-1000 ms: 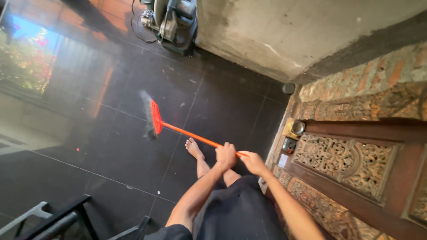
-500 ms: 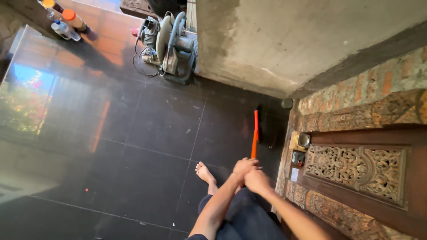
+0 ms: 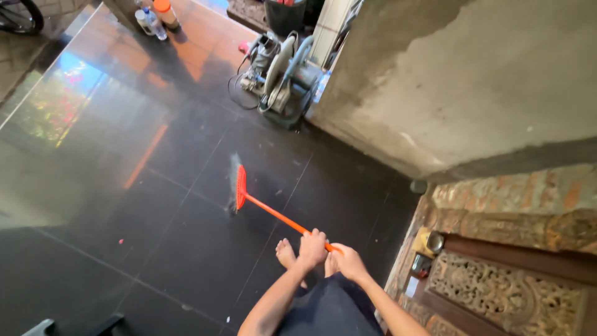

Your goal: Sweeping a tiled floor area including an entryway and a porch using a broom.

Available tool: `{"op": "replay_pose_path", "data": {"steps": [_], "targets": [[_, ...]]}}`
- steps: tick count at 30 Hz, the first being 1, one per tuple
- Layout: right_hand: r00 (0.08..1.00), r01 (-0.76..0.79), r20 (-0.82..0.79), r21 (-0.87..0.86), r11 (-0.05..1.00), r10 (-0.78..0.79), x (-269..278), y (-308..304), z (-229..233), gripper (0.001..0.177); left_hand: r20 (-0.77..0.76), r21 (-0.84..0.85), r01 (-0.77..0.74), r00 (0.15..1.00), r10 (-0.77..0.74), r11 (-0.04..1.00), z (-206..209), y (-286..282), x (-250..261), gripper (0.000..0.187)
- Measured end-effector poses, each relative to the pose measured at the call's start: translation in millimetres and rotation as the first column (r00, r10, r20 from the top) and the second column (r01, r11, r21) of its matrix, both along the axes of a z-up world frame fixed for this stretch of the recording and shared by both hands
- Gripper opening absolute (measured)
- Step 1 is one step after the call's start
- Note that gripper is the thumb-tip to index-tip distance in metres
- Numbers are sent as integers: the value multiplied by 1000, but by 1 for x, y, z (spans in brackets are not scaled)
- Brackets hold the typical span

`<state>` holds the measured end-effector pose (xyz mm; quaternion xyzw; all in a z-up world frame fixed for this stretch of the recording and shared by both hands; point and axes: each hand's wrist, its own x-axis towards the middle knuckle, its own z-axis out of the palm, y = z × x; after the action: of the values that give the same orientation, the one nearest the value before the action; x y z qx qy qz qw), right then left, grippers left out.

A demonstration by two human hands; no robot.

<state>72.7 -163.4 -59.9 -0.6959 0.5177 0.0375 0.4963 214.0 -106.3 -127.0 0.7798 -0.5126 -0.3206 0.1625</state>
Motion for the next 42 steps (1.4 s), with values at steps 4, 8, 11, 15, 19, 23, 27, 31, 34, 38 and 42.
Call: {"op": "replay_pose_path", "data": {"steps": [4,8,11,15,19,23,27,31,34,38,42], "targets": [[999,25,-21,-100,995,-27,-44,-32,23,35,-106,-145,12,994,-27,989,29,-37,-24,20],[1000,-9,-22,-212,977,5,-59,-65,62,37,-191,-369,65,971,-145,927,47,-74,-46,19],[991,-88,-116,-239,967,61,-35,-84,70,36,-202,-462,64,964,-175,885,47,-101,-44,20],[923,-244,-340,-157,957,180,10,-89,29,34,-72,-316,156,980,-187,936,8,-114,-22,33],[918,-374,-184,-108,921,351,47,-89,-30,33,68,-70,70,996,-66,995,-16,-88,23,21],[908,-401,106,-54,914,405,71,-94,-66,36,414,-144,-233,869,272,962,-40,-67,51,38],[912,-355,220,-4,935,347,84,-132,-34,34,184,-123,-410,885,427,904,-22,-78,57,35],[947,-319,17,127,939,320,73,-183,64,37,211,-432,-391,832,513,813,31,-123,34,14],[907,-419,35,5,908,419,41,-221,82,36,64,-370,-355,912,405,858,87,-160,21,13],[929,-289,-106,396,872,356,44,-242,110,38,-102,-465,-231,973,207,855,71,-193,2,16],[746,-564,-306,184,805,592,90,-223,102,37,-213,-429,-261,960,184,865,37,-193,17,28]]}}
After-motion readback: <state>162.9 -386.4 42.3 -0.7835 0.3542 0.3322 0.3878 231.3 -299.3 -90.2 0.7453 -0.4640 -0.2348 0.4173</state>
